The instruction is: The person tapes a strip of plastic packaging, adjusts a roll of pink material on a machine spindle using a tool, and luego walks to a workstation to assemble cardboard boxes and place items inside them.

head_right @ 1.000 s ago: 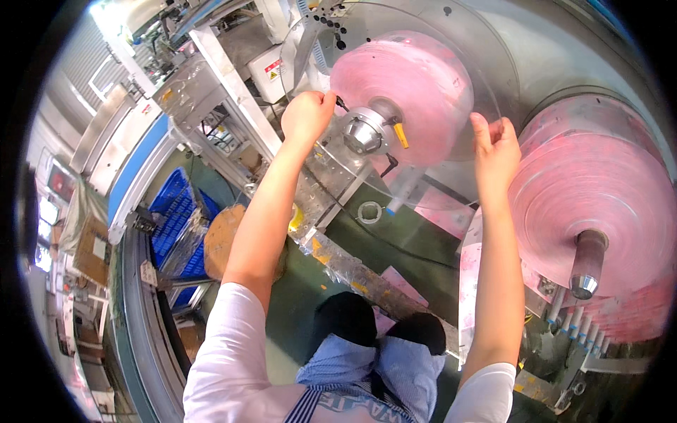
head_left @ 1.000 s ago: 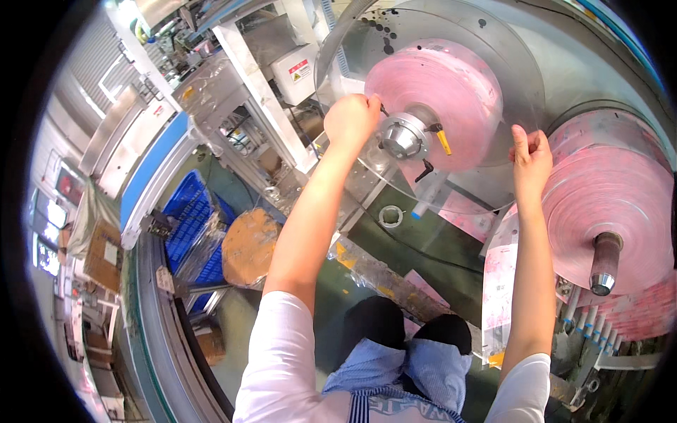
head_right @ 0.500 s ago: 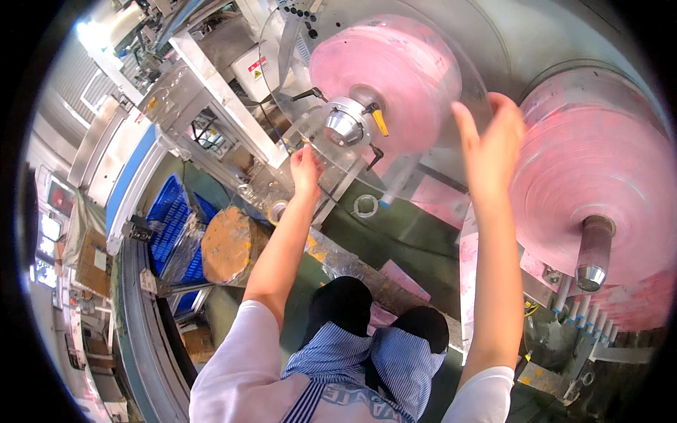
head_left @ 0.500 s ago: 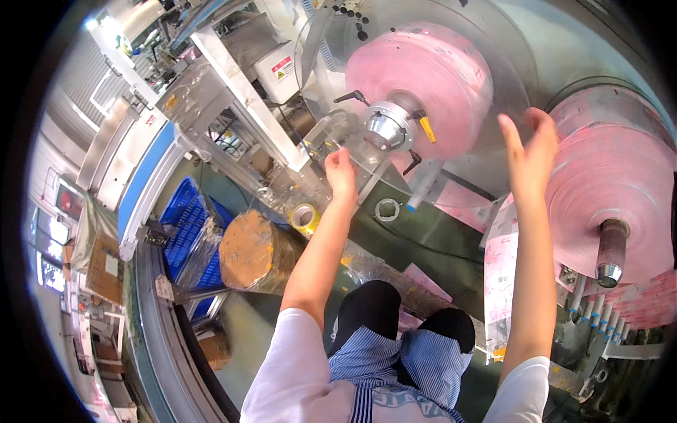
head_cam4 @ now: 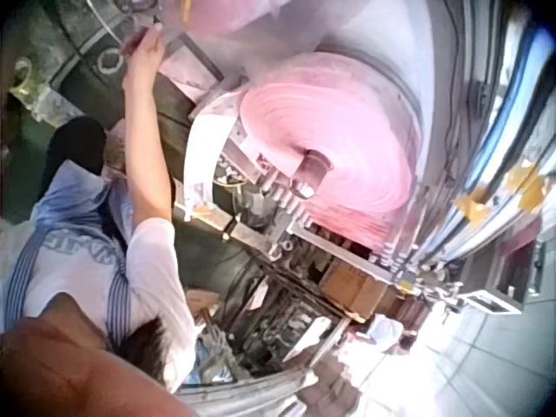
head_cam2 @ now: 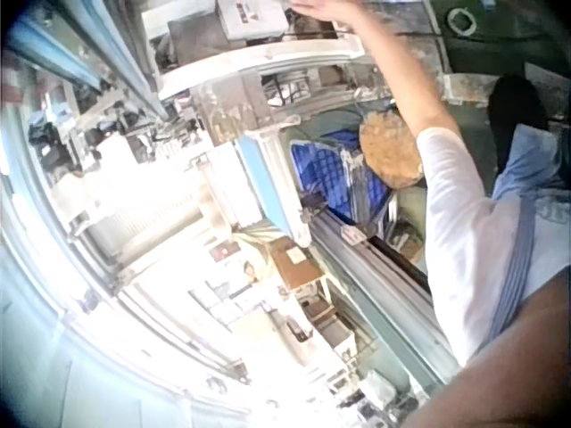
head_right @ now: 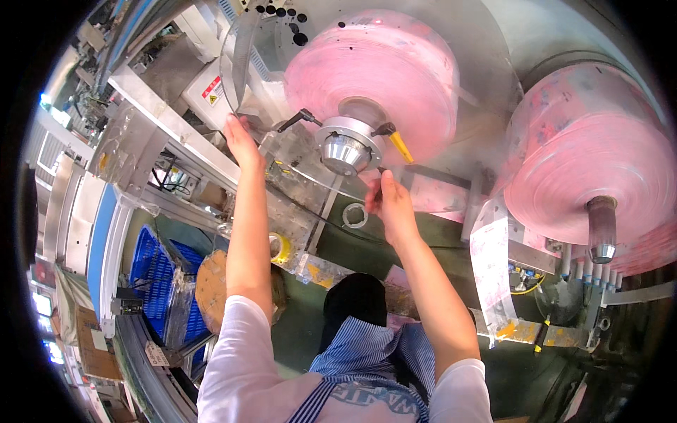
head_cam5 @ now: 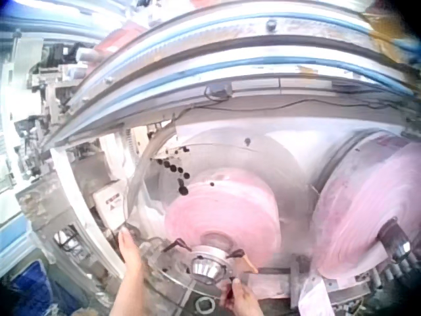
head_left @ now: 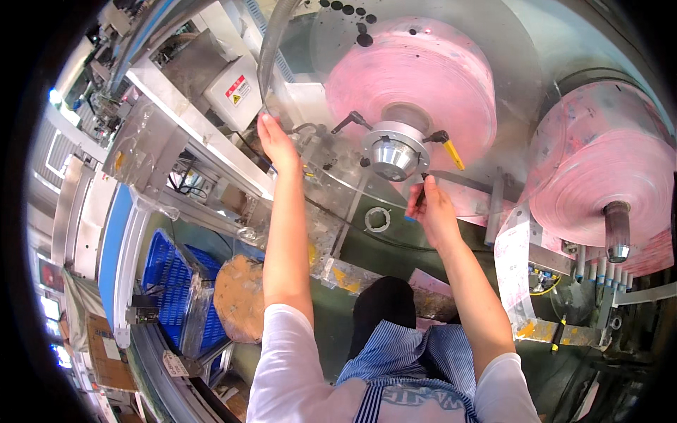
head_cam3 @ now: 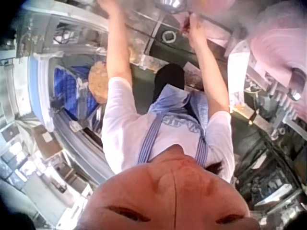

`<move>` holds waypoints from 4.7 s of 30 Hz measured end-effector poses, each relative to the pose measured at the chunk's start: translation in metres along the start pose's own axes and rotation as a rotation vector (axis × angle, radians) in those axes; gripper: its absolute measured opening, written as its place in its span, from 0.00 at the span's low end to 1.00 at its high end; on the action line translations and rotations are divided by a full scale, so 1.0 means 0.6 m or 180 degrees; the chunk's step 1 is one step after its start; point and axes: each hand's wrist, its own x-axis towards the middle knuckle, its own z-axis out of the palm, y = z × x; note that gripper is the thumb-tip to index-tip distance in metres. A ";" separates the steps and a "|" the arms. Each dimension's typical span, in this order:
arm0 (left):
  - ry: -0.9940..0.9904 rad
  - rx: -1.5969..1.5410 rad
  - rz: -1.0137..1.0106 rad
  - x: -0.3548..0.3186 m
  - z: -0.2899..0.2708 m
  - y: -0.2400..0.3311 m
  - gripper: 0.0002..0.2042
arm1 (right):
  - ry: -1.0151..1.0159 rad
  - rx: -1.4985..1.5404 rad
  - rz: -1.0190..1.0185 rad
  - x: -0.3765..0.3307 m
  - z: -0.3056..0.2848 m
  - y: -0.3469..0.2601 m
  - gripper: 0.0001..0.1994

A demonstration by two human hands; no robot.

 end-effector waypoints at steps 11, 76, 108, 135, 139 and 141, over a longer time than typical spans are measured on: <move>0.0144 -0.0550 0.0031 0.006 0.025 -0.001 0.19 | -0.0229 -0.0263 -0.0521 -0.003 0.010 0.029 0.13; -0.2817 -0.1454 -0.2942 -0.843 0.188 0.020 0.07 | 0.1830 -0.2880 -0.2781 -0.508 -0.543 -0.658 0.14; -0.2476 -0.0406 -0.0389 -0.767 0.302 0.062 0.23 | 0.3120 -0.4478 -0.2786 -0.426 -0.608 -0.425 0.09; -0.2311 -0.0676 -0.0566 -0.761 0.309 0.036 0.17 | 0.3035 -0.4483 -0.3591 -0.385 -0.522 -0.434 0.09; -0.2277 -0.0767 -0.0735 -0.756 0.305 0.034 0.19 | 0.2862 -0.3846 -0.2331 -0.385 -0.405 -0.435 0.08; -0.2310 -0.0581 -0.0735 -0.754 0.303 0.030 0.19 | 0.2769 -0.4477 -0.2938 -0.372 -0.409 -0.435 0.06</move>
